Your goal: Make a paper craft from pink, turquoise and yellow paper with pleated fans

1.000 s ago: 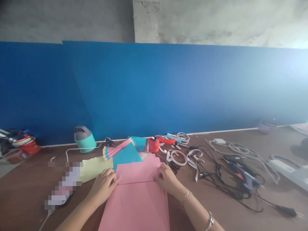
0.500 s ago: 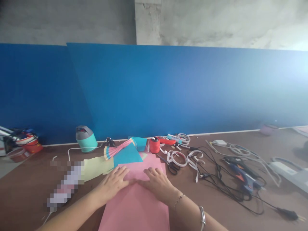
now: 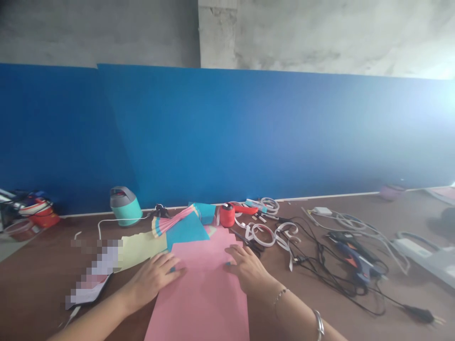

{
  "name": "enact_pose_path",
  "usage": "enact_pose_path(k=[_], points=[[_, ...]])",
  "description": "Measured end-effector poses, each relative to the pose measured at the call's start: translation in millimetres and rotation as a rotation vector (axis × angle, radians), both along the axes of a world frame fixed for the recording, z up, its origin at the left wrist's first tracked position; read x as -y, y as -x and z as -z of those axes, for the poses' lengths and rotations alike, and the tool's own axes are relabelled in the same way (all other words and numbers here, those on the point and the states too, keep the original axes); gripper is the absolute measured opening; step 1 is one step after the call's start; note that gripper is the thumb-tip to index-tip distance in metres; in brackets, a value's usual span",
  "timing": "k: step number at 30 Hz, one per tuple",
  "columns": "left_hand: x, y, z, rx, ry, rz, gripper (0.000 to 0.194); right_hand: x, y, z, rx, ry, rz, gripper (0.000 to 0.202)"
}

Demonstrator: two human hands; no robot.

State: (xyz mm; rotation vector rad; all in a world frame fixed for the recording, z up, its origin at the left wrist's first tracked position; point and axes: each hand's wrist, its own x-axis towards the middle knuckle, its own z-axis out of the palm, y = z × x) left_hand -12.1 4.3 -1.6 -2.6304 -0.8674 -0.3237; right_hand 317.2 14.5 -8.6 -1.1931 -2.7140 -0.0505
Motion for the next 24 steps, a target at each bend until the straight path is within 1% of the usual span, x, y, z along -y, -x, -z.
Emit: enact_pose_path(k=[2,4,6,8,11,12,14,16,17,19,20,22,24], points=[[4.2,9.8,-0.3,0.037,0.043,-0.012,0.040,3.0,-1.5,-0.7,-0.017,-0.028,0.018,0.039],[8.4,17.9,-0.1,0.078,0.086,-0.024,0.045,6.4,-0.7,-1.8,-0.038,-0.036,0.031,0.037],[12.1,22.4,0.3,0.123,0.121,-0.033,0.050,9.7,0.0,-2.6,-0.067,-0.024,0.059,0.038],[14.9,23.0,0.4,0.169,0.158,-0.045,0.052,12.2,-1.6,-3.1,-0.101,-0.011,0.094,0.043],[16.5,17.6,-2.1,0.233,0.210,-0.069,0.047,12.9,-8.3,-4.7,-0.141,-0.016,0.127,0.050],[16.1,14.4,-3.7,0.250,0.221,-0.078,0.044,12.5,-10.5,-6.3,-0.150,-0.026,0.135,0.049],[13.5,6.1,-7.9,0.266,0.225,-0.103,0.031,11.3,-12.1,-12.0,-0.180,-0.066,0.167,0.041],[9.0,-4.4,-12.6,0.230,0.198,-0.133,0.015,10.7,-7.3,-20.1,-0.230,-0.130,0.203,0.031],[6.4,-9.9,-14.9,0.183,0.170,-0.140,0.013,10.6,-2.3,-24.1,-0.249,-0.162,0.207,0.026],[1.7,-20.3,-18.9,0.043,0.095,-0.137,0.016,10.7,11.7,-29.8,-0.239,-0.193,0.143,0.018],[-0.4,-24.7,-20.3,-0.032,0.057,-0.127,0.018,10.5,19.7,-30.8,-0.197,-0.188,0.090,0.013],[-4.2,-30.8,-21.5,-0.143,-0.008,-0.096,0.020,8.7,35.0,-28.8,-0.087,-0.187,0.027,0.009],[-8.5,-33.0,-20.9,-0.176,-0.044,-0.070,0.021,5.1,46.8,-23.2,0.022,-0.203,0.014,0.006]])
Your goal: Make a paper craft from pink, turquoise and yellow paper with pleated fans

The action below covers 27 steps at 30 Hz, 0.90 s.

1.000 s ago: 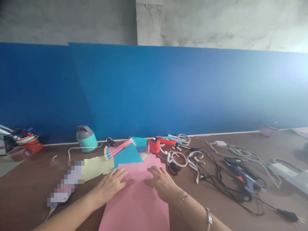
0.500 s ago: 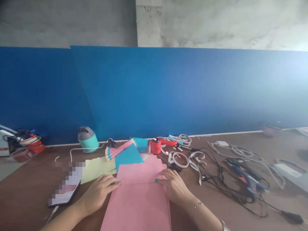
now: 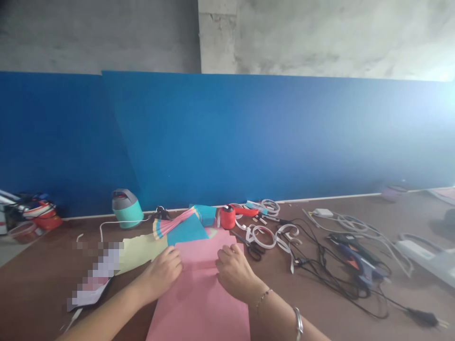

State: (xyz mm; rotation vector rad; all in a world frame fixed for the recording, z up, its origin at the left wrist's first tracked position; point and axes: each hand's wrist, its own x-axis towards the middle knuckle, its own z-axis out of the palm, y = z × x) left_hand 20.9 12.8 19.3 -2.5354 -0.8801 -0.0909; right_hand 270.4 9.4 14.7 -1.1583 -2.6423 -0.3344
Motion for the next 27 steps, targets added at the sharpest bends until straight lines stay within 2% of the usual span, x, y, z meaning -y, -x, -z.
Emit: enact_pose_path(k=[4,8,11,13,16,18,20,22,25,27], points=[[-11.0,3.6,-3.3,0.151,-0.034,-0.005,0.018,-9.6,10.9,8.2,0.051,-0.039,0.030,0.006],[-15.3,3.9,-23.2,0.413,-0.123,-0.037,0.023,-19.5,13.4,3.7,-0.079,-0.118,0.082,0.014],[-11.0,-7.8,-40.7,0.710,-0.288,-0.154,0.015,-23.3,17.0,-6.1,-0.316,-0.181,0.189,0.025],[-7.4,-21.2,-49.1,0.911,-0.298,-0.235,0.009,-22.4,22.3,-13.3,-0.497,-0.195,0.253,0.030],[-4.5,-40.7,-57.1,1.062,-0.179,-0.251,0.018,-17.8,33.0,-20.9,-0.672,-0.161,0.284,0.032],[-3.9,-48.1,-60.1,1.168,-0.304,-0.324,0.027,-15.0,39.5,-22.9,-0.775,-0.105,0.312,0.030],[-3.1,-51.8,-60.6,1.223,-0.400,-0.369,0.023,-12.7,44.2,-23.2,-0.878,-0.037,0.358,0.029],[-1.6,-55.7,-57.3,1.182,-0.280,-0.334,0.023,-10.1,48.0,-22.3,-0.937,0.013,0.383,0.029],[-0.1,-66.8,-46.5,1.106,0.017,-0.271,0.024,-4.6,54.1,-18.2,-0.908,0.040,0.318,0.022],[-1.6,-74.5,-39.3,1.120,0.079,-0.293,0.015,-1.0,57.7,-14.0,-0.837,0.021,0.265,0.021]])
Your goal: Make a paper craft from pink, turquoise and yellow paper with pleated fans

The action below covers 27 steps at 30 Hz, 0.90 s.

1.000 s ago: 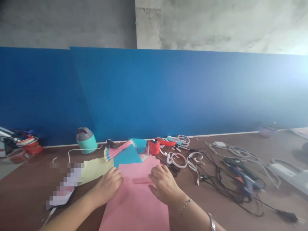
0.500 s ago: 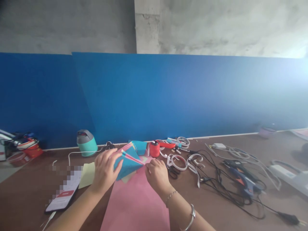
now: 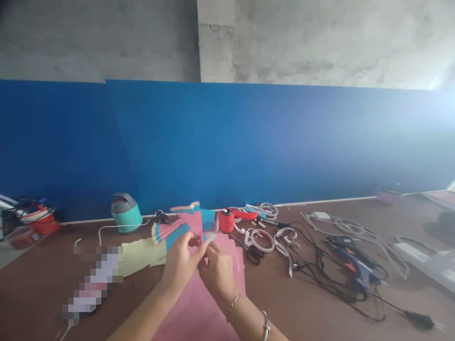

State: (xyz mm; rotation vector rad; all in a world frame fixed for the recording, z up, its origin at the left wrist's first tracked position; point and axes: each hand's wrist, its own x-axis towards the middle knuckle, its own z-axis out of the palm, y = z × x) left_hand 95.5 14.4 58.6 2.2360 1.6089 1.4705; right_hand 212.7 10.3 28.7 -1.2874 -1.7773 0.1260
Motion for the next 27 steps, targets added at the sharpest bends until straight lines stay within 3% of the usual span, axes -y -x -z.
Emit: enact_pose_path(k=[3,6,10,13,15,19,22,27], points=[[-6.3,-3.1,1.5,-0.103,-0.047,-0.053,0.014,4.2,0.8,4.0,0.127,-0.033,-0.052,0.025],[-13.1,6.5,-11.1,-0.334,-0.203,-0.073,0.020,8.2,-7.1,-0.6,0.188,-0.096,-0.124,0.019],[-12.7,22.8,-21.8,-0.643,-0.302,0.045,0.025,10.8,-27.3,-9.9,0.241,-0.330,-0.002,0.028],[-3.1,26.9,0.2,-0.777,-0.326,0.149,0.027,6.7,-43.4,-0.6,0.398,-0.297,0.015,0.031],[5.9,27.5,26.2,-0.792,-0.325,0.211,0.029,3.5,-52.4,14.5,0.506,-0.229,-0.077,0.017],[21.4,36.7,69.9,-0.714,-0.174,0.283,0.023,4.2,-64.9,41.4,0.704,-0.111,-0.276,0.018],[26.3,53.7,80.3,-0.609,-0.029,0.317,0.019,9.9,-70.9,43.0,0.736,-0.012,-0.325,0.019],[27.6,80.2,77.9,-0.468,-0.023,0.330,0.022,13.1,-80.3,34.2,0.578,0.098,-0.403,0.026]])
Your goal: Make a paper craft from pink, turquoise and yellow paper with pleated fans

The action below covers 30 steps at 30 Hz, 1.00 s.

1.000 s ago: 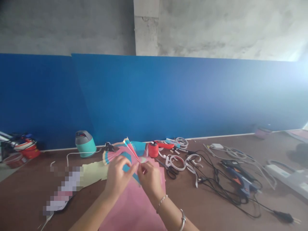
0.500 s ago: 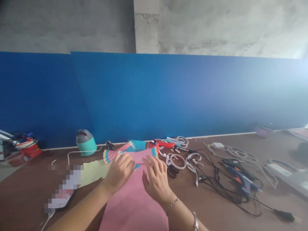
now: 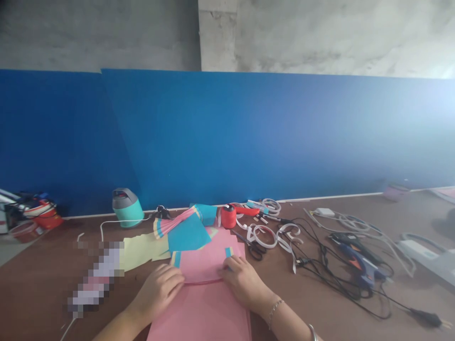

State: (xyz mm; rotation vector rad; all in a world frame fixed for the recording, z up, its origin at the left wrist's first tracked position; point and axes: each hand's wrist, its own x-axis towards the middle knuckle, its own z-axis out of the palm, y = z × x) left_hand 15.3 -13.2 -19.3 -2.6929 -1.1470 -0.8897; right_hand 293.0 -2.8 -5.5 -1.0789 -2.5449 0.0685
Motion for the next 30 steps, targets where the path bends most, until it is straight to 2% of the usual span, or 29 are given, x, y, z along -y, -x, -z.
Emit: enact_pose_path(k=[5,10,12,15,17,22,30], points=[[1.2,10.6,-1.2,0.088,0.143,-0.007,0.018,-7.8,-10.2,3.5,-0.243,0.212,-0.003,0.027],[-0.1,16.1,-12.1,0.179,0.421,-0.094,0.015,-12.6,-17.5,2.1,-0.280,0.341,0.024,0.024],[-1.2,16.5,-17.1,0.185,0.484,-0.137,0.018,-13.6,-18.5,0.5,-0.300,0.404,0.081,0.021],[-3.8,16.3,-18.7,0.187,0.506,-0.225,0.018,-16.0,-19.2,0.4,-0.371,0.488,0.206,0.013],[-6.4,16.5,-15.9,0.188,0.508,-0.260,0.017,-18.1,-19.6,2.0,-0.387,0.509,0.234,0.017],[-12.9,17.6,-8.1,0.187,0.480,-0.288,0.021,-21.2,-18.5,6.8,-0.364,0.461,0.255,0.029],[-15.6,14.8,-7.6,0.126,0.470,-0.364,0.024,-23.6,-12.6,6.6,-0.299,0.402,0.364,0.034]])
